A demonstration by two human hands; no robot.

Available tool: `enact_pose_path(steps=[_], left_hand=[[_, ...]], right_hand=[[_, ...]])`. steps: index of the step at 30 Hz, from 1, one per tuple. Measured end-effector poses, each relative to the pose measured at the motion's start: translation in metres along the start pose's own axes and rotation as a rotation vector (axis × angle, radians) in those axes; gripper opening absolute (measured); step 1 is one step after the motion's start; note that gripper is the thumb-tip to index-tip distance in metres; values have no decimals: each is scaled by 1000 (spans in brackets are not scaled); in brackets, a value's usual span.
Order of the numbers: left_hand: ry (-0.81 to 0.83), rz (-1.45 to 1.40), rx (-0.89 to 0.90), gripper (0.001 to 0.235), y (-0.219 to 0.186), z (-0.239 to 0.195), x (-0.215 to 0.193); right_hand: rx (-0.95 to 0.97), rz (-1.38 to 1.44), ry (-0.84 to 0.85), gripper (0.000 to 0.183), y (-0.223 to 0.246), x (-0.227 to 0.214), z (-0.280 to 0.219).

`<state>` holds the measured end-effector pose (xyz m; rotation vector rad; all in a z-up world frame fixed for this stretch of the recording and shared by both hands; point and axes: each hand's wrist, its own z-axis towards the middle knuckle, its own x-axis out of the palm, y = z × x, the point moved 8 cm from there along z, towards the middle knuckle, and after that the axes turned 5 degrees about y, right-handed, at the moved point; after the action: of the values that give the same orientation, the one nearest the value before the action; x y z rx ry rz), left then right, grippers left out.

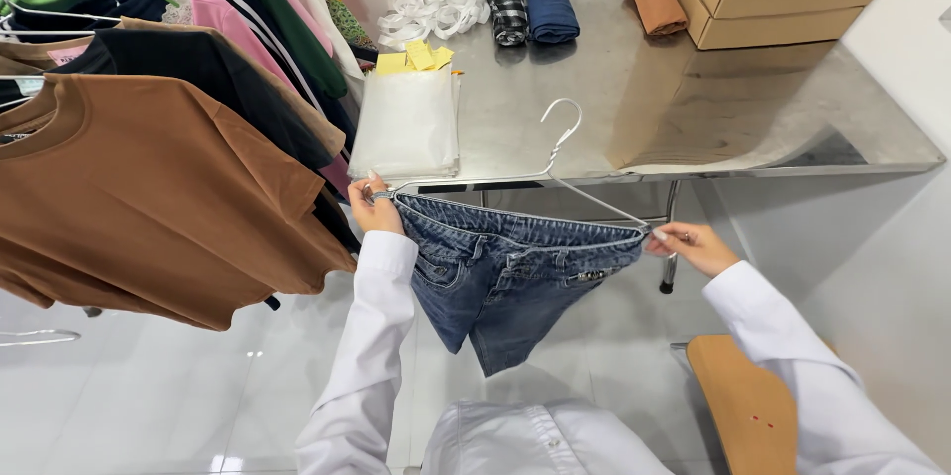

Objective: The person picks up folded garments from a metal table, unfolds them, places them on metal hangers, and hangs them on a clothing rack. The items handled include a beige t-shirt, a black graphic t-shirt, a brown t-shirt, and a pair of denim shorts.

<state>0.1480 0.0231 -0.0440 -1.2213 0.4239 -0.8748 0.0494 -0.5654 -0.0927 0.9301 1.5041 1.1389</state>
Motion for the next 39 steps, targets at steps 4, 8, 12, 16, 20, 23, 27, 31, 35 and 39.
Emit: enact_pose_path(steps=[4, 8, 12, 16, 20, 23, 27, 31, 35, 39], left_hand=[[-7, 8, -12, 21, 9, 0, -3], [-31, 35, -22, 19, 16, 6, -15], [-38, 37, -130, 21, 33, 13, -28], [21, 164, -202, 23, 30, 10, -37], [62, 281, -274, 22, 15, -5, -37], [64, 291, -266, 25, -3, -16, -36], [61, 290, -216, 24, -39, -29, -34], [27, 288, -181, 26, -44, -30, -29], [43, 270, -159, 31, -46, -30, -28], [91, 235, -159, 31, -18, -26, -24]], right_hand=[[8, -9, -109, 19, -6, 1, 0], [-20, 85, -58, 22, -5, 8, 6], [34, 181, 16, 29, -9, 15, 8], [57, 201, 45, 32, 16, 21, 4], [11, 44, 84, 37, 51, 28, 2], [-15, -53, 87, 40, 53, 25, 5], [-36, -186, 71, 44, 65, 28, 5], [-80, -198, 19, 43, 50, 26, 19], [-82, -219, -14, 46, 35, 20, 31], [17, -379, -79, 47, 67, 20, 11]])
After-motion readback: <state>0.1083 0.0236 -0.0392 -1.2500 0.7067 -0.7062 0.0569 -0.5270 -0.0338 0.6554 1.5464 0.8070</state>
